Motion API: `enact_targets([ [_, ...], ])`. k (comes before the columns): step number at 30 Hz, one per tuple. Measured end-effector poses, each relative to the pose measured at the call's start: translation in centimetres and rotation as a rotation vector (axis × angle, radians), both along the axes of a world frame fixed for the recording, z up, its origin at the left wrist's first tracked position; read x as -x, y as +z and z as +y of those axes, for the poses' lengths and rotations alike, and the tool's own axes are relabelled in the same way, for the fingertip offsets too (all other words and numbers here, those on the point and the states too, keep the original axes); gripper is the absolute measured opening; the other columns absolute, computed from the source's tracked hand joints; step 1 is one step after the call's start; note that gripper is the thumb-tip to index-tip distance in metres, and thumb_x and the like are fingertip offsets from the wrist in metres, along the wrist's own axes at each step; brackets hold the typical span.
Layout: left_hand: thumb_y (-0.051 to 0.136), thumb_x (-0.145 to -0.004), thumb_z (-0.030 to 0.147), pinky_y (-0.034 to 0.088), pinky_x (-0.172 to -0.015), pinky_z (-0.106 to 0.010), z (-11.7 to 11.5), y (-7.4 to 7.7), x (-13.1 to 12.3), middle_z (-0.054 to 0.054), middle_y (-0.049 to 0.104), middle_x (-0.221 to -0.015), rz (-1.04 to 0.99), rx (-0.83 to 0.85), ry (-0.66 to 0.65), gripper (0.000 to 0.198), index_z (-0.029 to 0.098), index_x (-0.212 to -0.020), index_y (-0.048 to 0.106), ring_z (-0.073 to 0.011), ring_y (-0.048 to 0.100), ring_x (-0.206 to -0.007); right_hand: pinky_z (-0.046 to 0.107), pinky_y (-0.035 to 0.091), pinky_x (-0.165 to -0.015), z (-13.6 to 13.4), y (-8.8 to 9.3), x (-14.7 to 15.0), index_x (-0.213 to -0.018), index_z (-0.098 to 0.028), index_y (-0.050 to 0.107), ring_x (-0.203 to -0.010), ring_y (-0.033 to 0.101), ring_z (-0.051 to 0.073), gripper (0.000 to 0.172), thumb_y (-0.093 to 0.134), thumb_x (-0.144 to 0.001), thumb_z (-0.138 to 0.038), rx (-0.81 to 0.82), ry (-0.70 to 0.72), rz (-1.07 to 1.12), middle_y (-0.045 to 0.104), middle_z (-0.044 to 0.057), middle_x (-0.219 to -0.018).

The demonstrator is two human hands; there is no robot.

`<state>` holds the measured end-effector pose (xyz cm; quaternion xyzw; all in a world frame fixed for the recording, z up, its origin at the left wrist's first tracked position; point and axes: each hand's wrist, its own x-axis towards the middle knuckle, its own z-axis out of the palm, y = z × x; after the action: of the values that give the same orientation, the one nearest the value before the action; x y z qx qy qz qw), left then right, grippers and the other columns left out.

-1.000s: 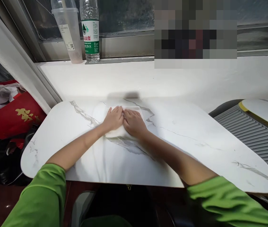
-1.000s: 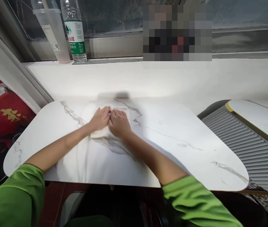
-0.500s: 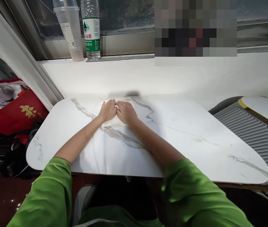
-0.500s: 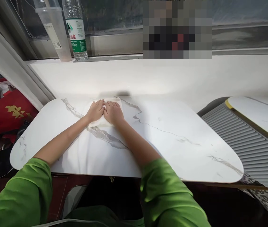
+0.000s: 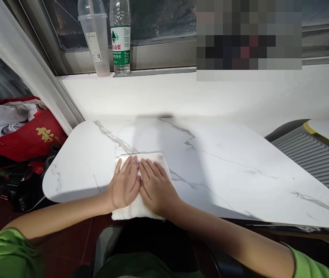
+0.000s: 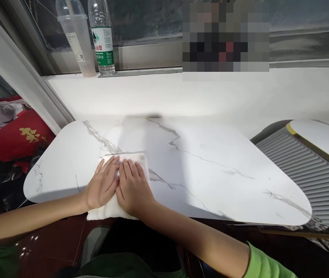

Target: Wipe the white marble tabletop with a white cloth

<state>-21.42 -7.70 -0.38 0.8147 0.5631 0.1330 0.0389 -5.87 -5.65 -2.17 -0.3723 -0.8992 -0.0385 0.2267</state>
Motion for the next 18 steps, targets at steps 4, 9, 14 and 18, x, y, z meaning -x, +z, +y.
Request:
enact_targets([
  [4, 0.026, -0.097, 0.023, 0.017, -0.121, -0.053, 3.6, -0.3, 0.4, -0.017, 0.041, -0.153, 0.006, 0.007, 0.008, 0.048, 0.008, -0.14, 0.041, -0.0281, 0.028, -0.147, 0.048, 0.034, -0.113, 3.8, 0.0, 0.4, -0.133, 0.003, 0.055, -0.13, 0.048, 0.033, 0.051, 0.038, -0.092, -0.022, 0.04, 0.007, 0.026, 0.055, 0.023, -0.139],
  [9, 0.026, -0.097, 0.022, 0.019, -0.12, -0.052, 13.4, -0.3, 2.1, -0.02, 0.038, -0.154, 0.026, 0.056, 0.027, 0.05, 0.004, -0.144, 0.034, -0.0267, 0.028, -0.147, 0.044, 0.035, -0.108, 13.0, -0.1, 2.7, -0.127, -0.002, 0.058, -0.123, 0.052, 0.031, 0.046, 0.038, -0.09, -0.019, 0.089, -0.027, 0.065, 0.06, 0.021, -0.131],
  [14, 0.028, -0.097, 0.02, 0.024, -0.118, -0.048, 21.5, 0.2, 4.7, -0.016, 0.047, -0.147, 0.013, 0.038, 0.056, 0.042, 0.01, -0.134, 0.044, -0.025, 0.039, -0.14, 0.042, 0.033, -0.106, 20.3, 0.5, 6.4, -0.124, -0.004, 0.059, -0.12, 0.052, 0.031, 0.043, 0.038, -0.089, -0.015, 0.141, -0.146, 0.042, 0.061, 0.02, -0.13],
  [18, 0.027, -0.096, 0.018, 0.028, -0.116, -0.046, 23.4, 0.1, 6.1, -0.016, 0.051, -0.144, -0.001, 0.0, 0.054, 0.04, 0.011, -0.13, 0.047, -0.0241, 0.043, -0.137, 0.041, 0.031, -0.107, 22.0, 0.7, 8.2, -0.127, -0.004, 0.057, -0.121, 0.051, 0.03, 0.044, 0.036, -0.09, -0.014, 0.15, -0.17, 0.035, 0.061, 0.019, -0.13],
])
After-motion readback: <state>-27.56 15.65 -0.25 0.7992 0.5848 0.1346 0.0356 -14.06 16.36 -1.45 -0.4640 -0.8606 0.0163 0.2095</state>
